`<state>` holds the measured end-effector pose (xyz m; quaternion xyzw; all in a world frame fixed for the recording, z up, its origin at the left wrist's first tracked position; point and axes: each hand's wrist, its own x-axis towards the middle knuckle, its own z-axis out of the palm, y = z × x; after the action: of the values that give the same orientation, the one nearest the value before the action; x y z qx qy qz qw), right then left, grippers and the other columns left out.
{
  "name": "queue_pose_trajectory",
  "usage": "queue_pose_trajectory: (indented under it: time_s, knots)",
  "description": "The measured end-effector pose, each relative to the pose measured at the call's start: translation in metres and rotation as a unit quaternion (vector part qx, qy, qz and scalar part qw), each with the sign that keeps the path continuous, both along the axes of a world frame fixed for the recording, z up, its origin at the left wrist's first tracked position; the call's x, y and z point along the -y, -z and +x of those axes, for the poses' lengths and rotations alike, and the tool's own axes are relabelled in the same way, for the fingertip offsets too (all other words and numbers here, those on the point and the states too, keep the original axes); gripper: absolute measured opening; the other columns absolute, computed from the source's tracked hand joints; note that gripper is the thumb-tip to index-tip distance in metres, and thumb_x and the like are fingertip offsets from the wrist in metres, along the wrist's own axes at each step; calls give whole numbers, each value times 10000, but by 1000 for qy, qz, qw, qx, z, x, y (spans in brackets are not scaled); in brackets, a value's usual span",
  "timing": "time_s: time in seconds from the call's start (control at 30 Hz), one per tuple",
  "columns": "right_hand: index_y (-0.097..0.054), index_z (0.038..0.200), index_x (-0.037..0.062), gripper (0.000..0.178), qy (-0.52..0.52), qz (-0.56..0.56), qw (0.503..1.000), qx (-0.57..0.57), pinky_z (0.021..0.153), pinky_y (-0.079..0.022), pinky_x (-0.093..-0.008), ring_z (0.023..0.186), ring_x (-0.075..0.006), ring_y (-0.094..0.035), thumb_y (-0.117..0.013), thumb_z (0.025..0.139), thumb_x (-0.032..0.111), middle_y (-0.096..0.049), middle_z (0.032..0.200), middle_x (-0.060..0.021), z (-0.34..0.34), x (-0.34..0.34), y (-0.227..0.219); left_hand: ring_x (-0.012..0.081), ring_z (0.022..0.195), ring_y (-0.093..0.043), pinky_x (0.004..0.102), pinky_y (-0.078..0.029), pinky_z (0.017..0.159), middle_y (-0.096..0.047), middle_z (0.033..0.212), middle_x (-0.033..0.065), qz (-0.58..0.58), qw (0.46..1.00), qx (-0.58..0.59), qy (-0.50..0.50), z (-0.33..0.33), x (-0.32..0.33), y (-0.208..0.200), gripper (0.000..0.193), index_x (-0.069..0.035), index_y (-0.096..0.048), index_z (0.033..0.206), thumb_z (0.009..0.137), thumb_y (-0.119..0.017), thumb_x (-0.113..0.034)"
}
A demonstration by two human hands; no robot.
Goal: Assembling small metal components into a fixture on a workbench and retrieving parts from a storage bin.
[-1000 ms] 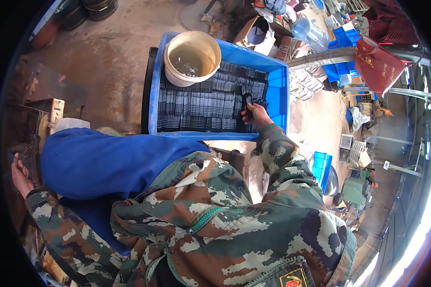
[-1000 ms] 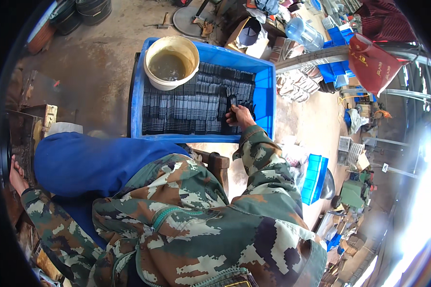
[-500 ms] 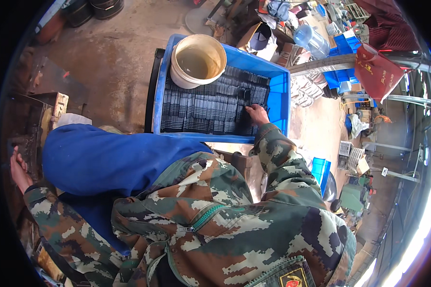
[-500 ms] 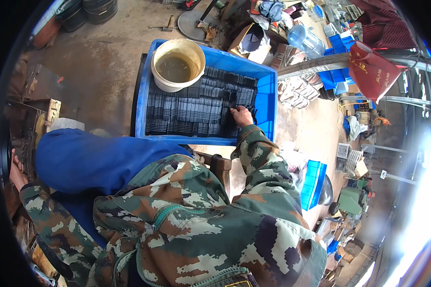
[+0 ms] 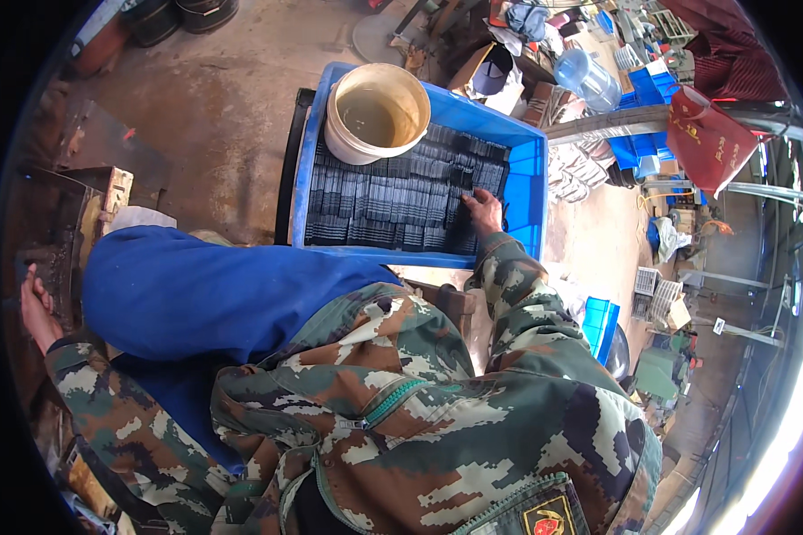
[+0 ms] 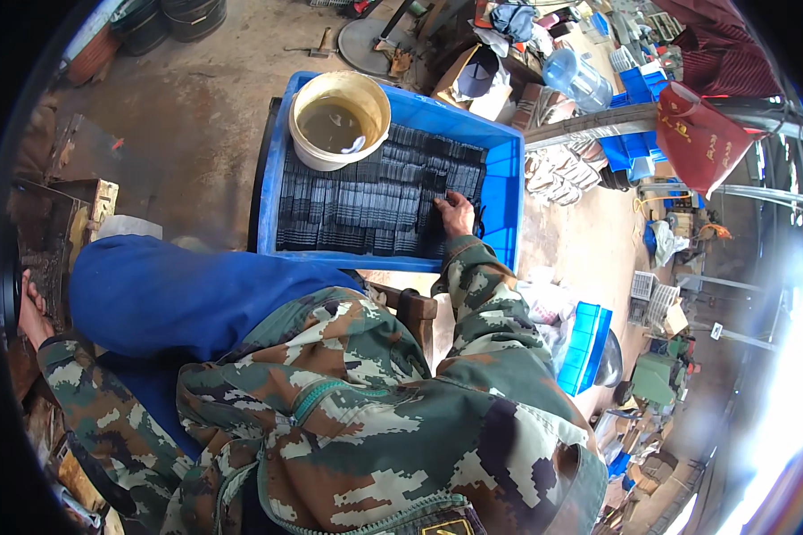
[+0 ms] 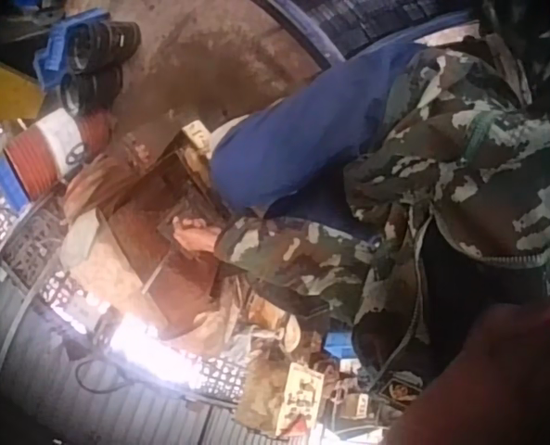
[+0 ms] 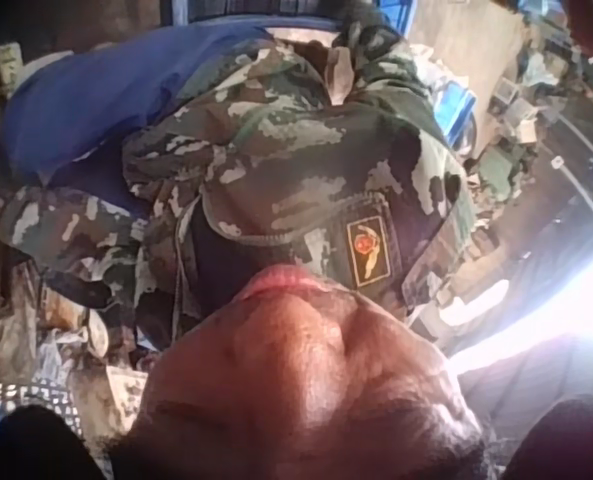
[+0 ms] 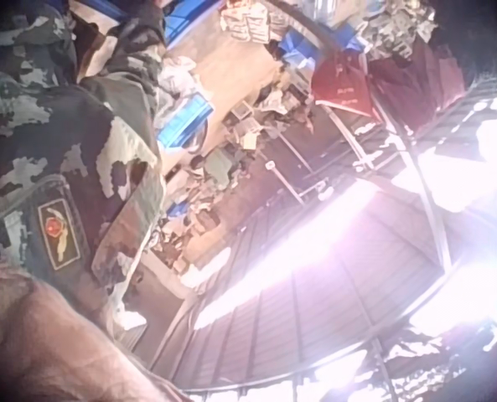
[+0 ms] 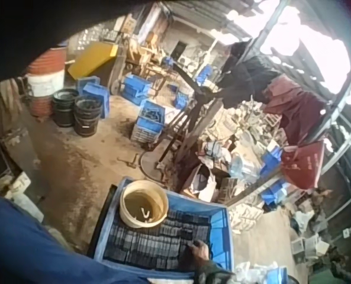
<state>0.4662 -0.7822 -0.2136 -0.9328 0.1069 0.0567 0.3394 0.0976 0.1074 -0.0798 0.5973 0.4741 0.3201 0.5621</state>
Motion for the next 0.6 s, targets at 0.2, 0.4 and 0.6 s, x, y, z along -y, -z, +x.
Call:
queue_pose_trajectory:
  time_s: [0.2, 0.4, 0.6]
  knots:
    - [-639, 1241, -25, 514, 25, 20, 997, -76, 490, -496, -309, 544, -146, -599, -774, 835, 259, -704, 882, -122, -2, -31, -28, 0, 536, -337, 194, -246, 486, -452, 717, -96, 5, 1000, -1, 18, -11, -9, -4, 321, -71, -645, 1256, 1000, -569, -248]
    - [-466, 1424, 4, 680, -32, -27, 990, -132, 454, -522, -319, 582, -167, -629, -731, 863, 280, -700, 906, -126, 3, -26, -29, 12, 546, -343, 196, -254, 498, -464, 739, -75, 15, 998, 66, 5, -21, -2, -13, 312, -84, -648, 1262, 1005, -567, -242]
    - [-572, 1304, -18, 504, 0, 66, 993, 94, 888, -512, -357, 988, -255, -664, -677, 887, 245, -697, 1056, -184, 29, -39, -76, 29, 565, -293, 188, -257, 518, -418, 784, -66, -8, 995, 99, -4, -44, -8, -5, 305, -157, -672, 1274, 1023, -515, -232]
